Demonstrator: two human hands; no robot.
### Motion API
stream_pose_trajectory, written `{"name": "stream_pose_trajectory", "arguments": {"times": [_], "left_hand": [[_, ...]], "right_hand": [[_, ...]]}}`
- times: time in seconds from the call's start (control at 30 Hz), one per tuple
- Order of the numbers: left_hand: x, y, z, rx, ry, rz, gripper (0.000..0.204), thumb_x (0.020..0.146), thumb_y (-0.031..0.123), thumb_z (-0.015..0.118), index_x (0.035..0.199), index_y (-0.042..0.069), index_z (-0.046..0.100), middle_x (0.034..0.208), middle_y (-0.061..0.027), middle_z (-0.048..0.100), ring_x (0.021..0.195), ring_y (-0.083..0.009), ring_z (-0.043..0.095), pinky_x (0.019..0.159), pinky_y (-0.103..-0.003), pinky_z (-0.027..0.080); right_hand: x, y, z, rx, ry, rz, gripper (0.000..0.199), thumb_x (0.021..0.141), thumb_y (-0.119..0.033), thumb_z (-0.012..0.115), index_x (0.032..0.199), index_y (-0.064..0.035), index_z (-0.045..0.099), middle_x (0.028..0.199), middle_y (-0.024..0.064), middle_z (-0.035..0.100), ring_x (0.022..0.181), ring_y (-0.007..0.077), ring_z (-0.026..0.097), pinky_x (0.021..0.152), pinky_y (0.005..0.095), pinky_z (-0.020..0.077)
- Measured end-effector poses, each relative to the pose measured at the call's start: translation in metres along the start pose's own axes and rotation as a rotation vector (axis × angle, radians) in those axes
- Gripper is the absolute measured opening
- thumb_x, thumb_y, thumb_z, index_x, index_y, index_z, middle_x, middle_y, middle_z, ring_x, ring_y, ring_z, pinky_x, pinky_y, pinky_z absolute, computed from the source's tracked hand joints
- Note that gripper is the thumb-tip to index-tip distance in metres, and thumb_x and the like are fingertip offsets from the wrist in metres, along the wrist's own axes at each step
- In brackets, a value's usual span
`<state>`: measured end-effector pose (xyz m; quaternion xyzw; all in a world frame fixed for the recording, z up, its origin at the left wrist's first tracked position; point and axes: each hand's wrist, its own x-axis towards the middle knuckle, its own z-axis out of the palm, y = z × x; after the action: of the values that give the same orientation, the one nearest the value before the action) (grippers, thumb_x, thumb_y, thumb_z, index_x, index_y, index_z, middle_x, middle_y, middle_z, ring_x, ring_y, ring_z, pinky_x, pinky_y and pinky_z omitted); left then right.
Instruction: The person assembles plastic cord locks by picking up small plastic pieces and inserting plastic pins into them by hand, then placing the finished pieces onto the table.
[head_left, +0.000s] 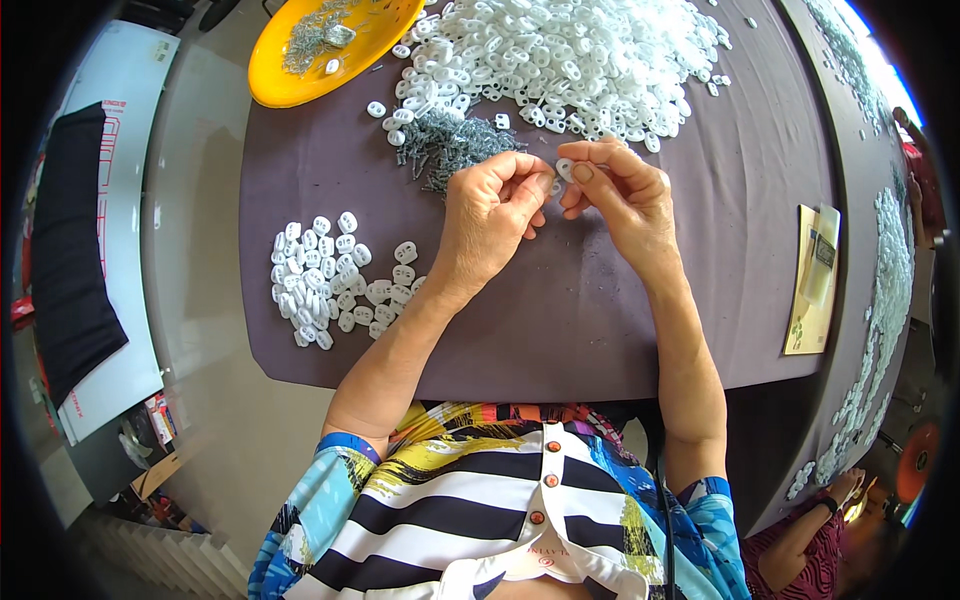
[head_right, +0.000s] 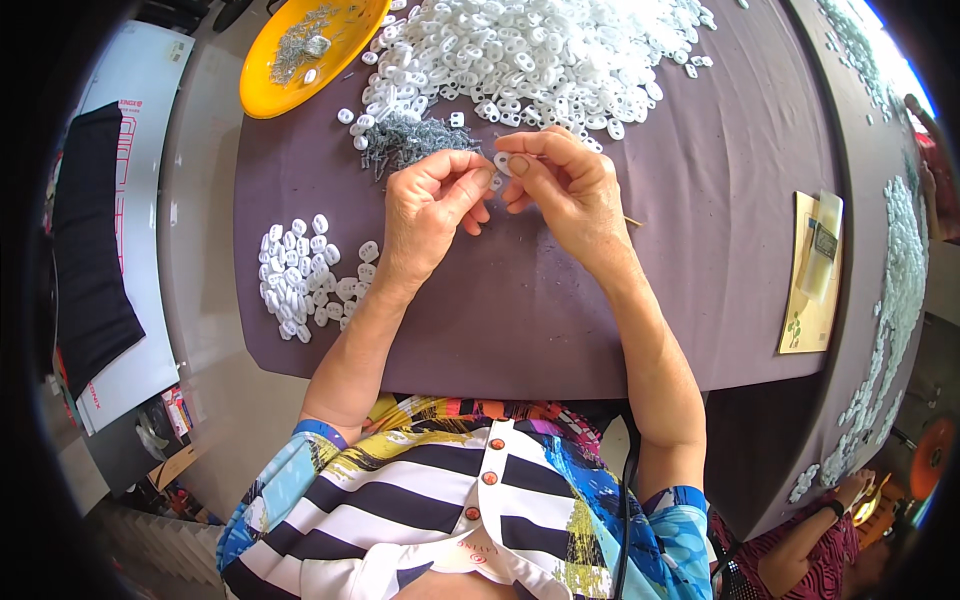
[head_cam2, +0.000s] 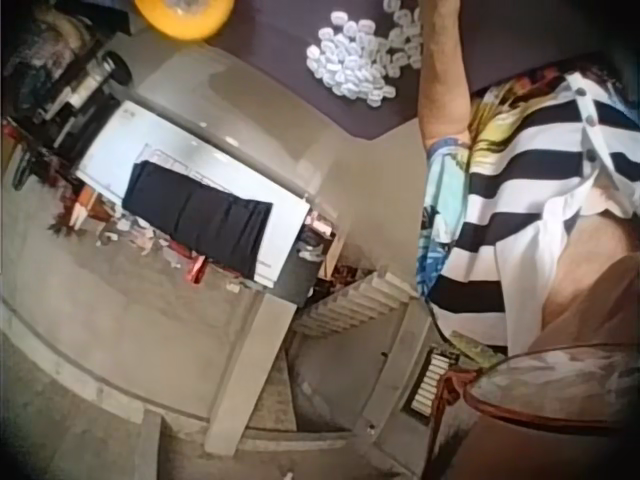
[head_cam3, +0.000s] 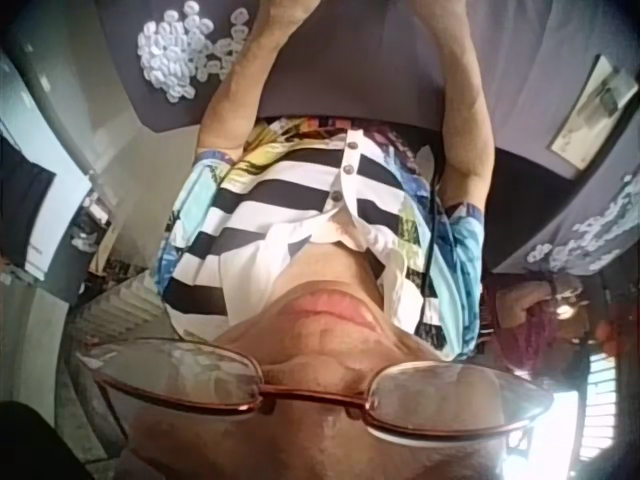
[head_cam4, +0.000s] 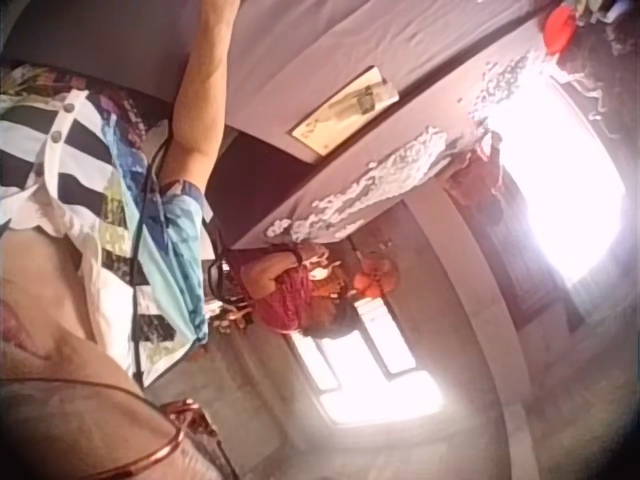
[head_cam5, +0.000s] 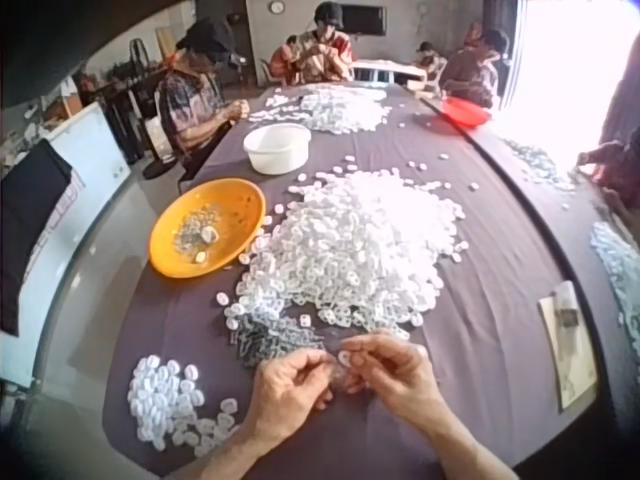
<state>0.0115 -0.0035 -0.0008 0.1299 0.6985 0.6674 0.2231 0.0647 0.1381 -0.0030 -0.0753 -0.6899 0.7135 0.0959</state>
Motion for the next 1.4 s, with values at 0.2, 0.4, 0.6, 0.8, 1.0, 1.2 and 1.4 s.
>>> {"name": "stream_pose_trajectory", "arguments": {"times": [0.2,0.4,0.6,0.8,1.0,1.2,1.4], "left_hand": [[-0.0002,0.0006,0.0001,0.042,-0.002,0.012,0.011,0.083,0.008,0.056,0.081,-0.001,0.061,0.061,0.0014,0.055,0.05,-0.0043,0.048,0.045,-0.019,0.041],[-0.0001,0.0017,-0.0012,0.08,-0.023,0.02,0.011,0.084,0.008,0.055,0.082,-0.001,0.06,0.06,0.0016,0.053,0.05,-0.004,0.045,0.046,-0.02,0.04],[-0.0002,0.0023,-0.0024,0.061,-0.033,-0.011,0.012,0.085,0.01,0.055,0.083,-0.001,0.059,0.061,0.001,0.054,0.05,-0.0046,0.047,0.045,-0.02,0.04],[0.0015,-0.0008,0.0005,-0.08,-0.018,-0.029,0.013,0.085,0.011,0.055,0.083,-0.001,0.06,0.063,-0.0007,0.057,0.05,-0.0051,0.051,0.044,-0.019,0.042],[0.0036,-0.0016,-0.0025,-0.122,-0.06,-0.042,0.015,0.085,0.01,0.056,0.09,-0.003,0.061,0.069,-0.0056,0.061,0.053,-0.0086,0.055,0.045,-0.02,0.045],[0.0051,-0.0048,-0.0033,-0.229,-0.078,-0.058,0.016,0.084,0.009,0.056,0.095,-0.004,0.058,0.071,-0.0075,0.061,0.054,-0.0106,0.056,0.045,-0.021,0.046],[0.005,-0.0041,-0.002,-0.296,-0.069,-0.092,0.013,0.084,0.008,0.055,0.09,-0.004,0.057,0.071,-0.0094,0.062,0.052,-0.0113,0.058,0.043,-0.022,0.047]], "right_hand": [[-0.0005,0.0004,-0.0007,0.018,-0.003,0.05,0.016,0.086,-0.001,0.051,0.098,0.0028,0.059,0.074,0.0017,0.054,0.064,0.0073,0.055,0.058,0.0212,0.0485],[-0.0006,0.0017,0.0005,-0.007,0.0,0.036,0.015,0.086,-0.002,0.05,0.098,0.0026,0.059,0.072,0.0017,0.056,0.064,0.007,0.055,0.057,0.0212,0.0479],[-0.0007,0.0018,0.0024,-0.019,-0.034,0.051,0.015,0.086,-0.002,0.05,0.098,0.0021,0.059,0.072,0.0018,0.057,0.063,0.0069,0.055,0.057,0.0208,0.0477],[-0.0007,0.0042,0.0025,0.016,-0.014,0.043,0.015,0.086,-0.001,0.051,0.099,0.001,0.058,0.074,0.0024,0.058,0.065,0.0065,0.056,0.057,0.0208,0.048],[-0.0002,0.0064,0.004,0.023,-0.018,0.036,0.016,0.087,-0.001,0.05,0.1,0.0005,0.059,0.076,0.0018,0.059,0.066,0.0054,0.055,0.06,0.0205,0.0492],[-0.0016,0.0054,0.0051,-0.024,-0.006,0.008,0.018,0.087,0.0,0.049,0.102,-0.0006,0.059,0.075,0.0009,0.058,0.068,0.005,0.054,0.061,0.0209,0.0492],[-0.0005,0.0068,0.0024,-0.023,-0.02,-0.012,0.02,0.086,0.002,0.049,0.102,0.0003,0.06,0.077,0.0014,0.056,0.067,0.0055,0.054,0.061,0.0212,0.0486]]}}
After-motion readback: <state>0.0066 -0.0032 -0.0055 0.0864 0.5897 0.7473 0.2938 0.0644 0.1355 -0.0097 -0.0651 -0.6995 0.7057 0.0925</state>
